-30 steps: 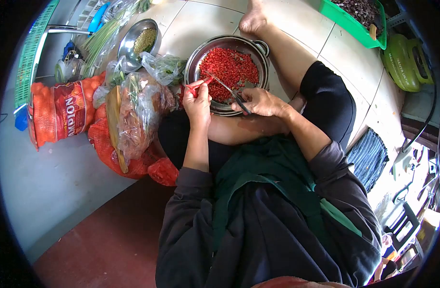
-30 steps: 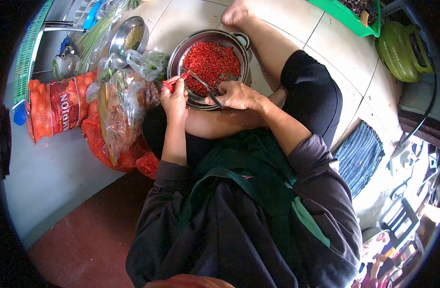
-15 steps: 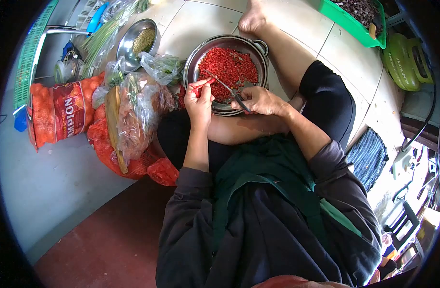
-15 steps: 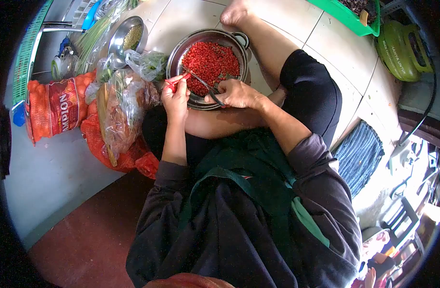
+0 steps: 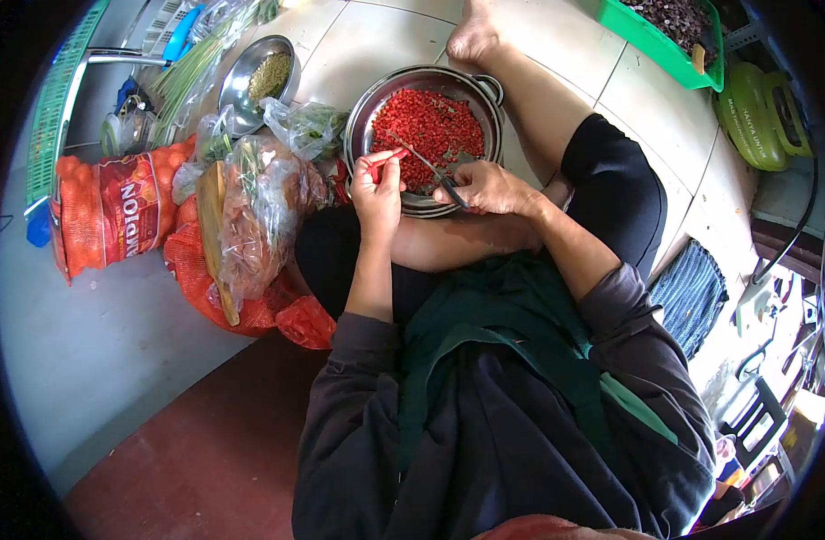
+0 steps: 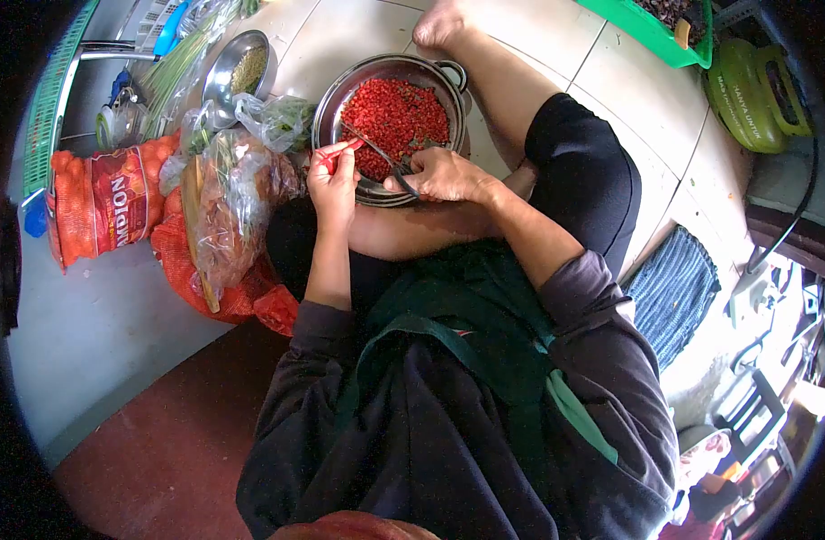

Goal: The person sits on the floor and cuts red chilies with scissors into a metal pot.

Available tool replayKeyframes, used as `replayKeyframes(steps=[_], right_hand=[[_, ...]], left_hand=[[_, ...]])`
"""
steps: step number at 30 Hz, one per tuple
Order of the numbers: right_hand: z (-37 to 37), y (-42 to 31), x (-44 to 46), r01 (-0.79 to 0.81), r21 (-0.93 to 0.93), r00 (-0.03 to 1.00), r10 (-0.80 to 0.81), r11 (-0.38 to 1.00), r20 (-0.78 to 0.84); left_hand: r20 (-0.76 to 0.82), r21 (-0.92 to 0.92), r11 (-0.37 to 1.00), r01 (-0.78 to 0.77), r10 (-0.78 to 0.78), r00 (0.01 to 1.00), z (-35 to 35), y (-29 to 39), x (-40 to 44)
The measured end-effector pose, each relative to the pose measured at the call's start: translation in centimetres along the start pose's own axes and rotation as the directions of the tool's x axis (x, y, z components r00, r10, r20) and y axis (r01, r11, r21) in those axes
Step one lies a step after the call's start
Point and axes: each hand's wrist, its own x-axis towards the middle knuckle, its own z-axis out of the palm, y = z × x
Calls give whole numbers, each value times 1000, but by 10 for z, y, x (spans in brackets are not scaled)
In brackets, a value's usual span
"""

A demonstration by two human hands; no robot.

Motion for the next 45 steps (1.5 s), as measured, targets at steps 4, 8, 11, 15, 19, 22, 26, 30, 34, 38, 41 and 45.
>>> replayKeyframes(steps=[4,8,11,15,19,22,26,30,34,38,41,45], right_hand=[[-1,-1,-3,0,51,1000,-1,999,11],[5,7,2,-30,95,999,27,995,33],[5,3,0,-30,102,998,24,994,64],[5,4,3,-18,41,999,16,999,42],[4,5,2,22,16,1000,-23,1000,8],[3,3,0,5,20,1000,-5,1000,8],[3,0,-1,-7,27,1000,6,1000,23],[3,2,-1,-10,86,999,7,996,34],[2,2,-3,-28,143,997,18,989,68],[4,0,-1,-55,60,997,53,997,48],[4,-2,-2,-62,56,997,59,996,51],[7,0,0,-44,75,998,41,996,37]], left_hand=[[-27,-81,996,20,-22,999,-1,-2,1],[-113,-99,991,88,-99,989,1,3,0],[-98,-56,993,105,-110,989,0,4,-1],[-87,-29,998,47,-50,995,4,0,-3],[-83,-13,1000,14,-15,996,5,-3,-1],[-93,-21,1000,21,-23,995,5,-5,1],[-105,-30,999,44,-46,993,5,-4,1],[-80,-92,995,50,-57,995,0,-7,3],[-97,-175,981,89,-107,989,0,-1,3],[-177,-122,984,130,-150,973,3,3,2],[-163,-125,985,118,-137,977,5,-1,0],[-133,-99,986,136,-148,980,9,2,-3]])
